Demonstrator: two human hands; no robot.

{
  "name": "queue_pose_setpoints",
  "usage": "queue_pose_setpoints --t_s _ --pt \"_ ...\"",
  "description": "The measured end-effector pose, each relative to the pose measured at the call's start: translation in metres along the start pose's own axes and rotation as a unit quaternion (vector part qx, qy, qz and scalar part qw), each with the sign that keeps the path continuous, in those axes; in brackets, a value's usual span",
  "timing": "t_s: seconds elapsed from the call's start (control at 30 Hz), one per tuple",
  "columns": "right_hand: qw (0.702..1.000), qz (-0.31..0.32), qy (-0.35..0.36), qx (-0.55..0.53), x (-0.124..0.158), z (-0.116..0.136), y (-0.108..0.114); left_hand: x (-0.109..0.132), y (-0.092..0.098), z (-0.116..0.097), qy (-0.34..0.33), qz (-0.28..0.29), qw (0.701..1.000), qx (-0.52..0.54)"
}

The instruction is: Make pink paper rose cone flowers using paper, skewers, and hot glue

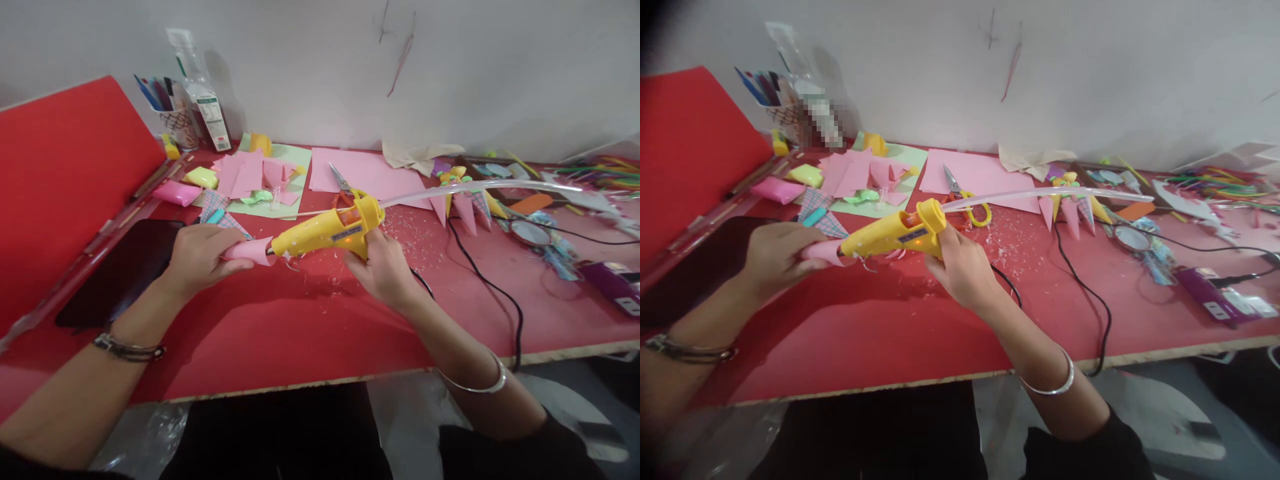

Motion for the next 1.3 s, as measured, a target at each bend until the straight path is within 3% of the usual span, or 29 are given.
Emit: queue_pose_setpoints --t_s 0.43,0.73,0.9,1.03,1.3 --pt "0.999 -0.045 -0.008 -0.005 0.002 -0.005 0.002 -0.001 0.003 -0.002 0.013 -0.008 1.0 -0.005" --pt "0.999 -0.015 -0.041 0.017 -0.001 -0.006 0.002 -0.002 0.002 0.001 0.025 -0.012 1.0 -0.003" --pt "0.999 -0.022 -0.038 0.019 -0.003 -0.008 0.003 0.0 0.002 0.007 0.074 0.0 0.997 0.021" --pt "0.996 -0.037 -0.078 0.022 -0.004 -0.017 0.003 0.002 0.002 0.013 0.128 0.009 0.991 0.039" --pt "0.989 -0.072 -0.124 0.023 -0.011 -0.033 0.019 0.005 -0.007 0.023 0.226 0.078 0.968 0.071"
Point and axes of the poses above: each hand's wrist, its own x-axis away from the middle knuckle, its own y-axis out of the back of the hand, z = x × y, the point moved 6 cm from there along -x, towards the middle knuckle, and after that the axes turned 6 degrees about -y, right-handed, at the moved point
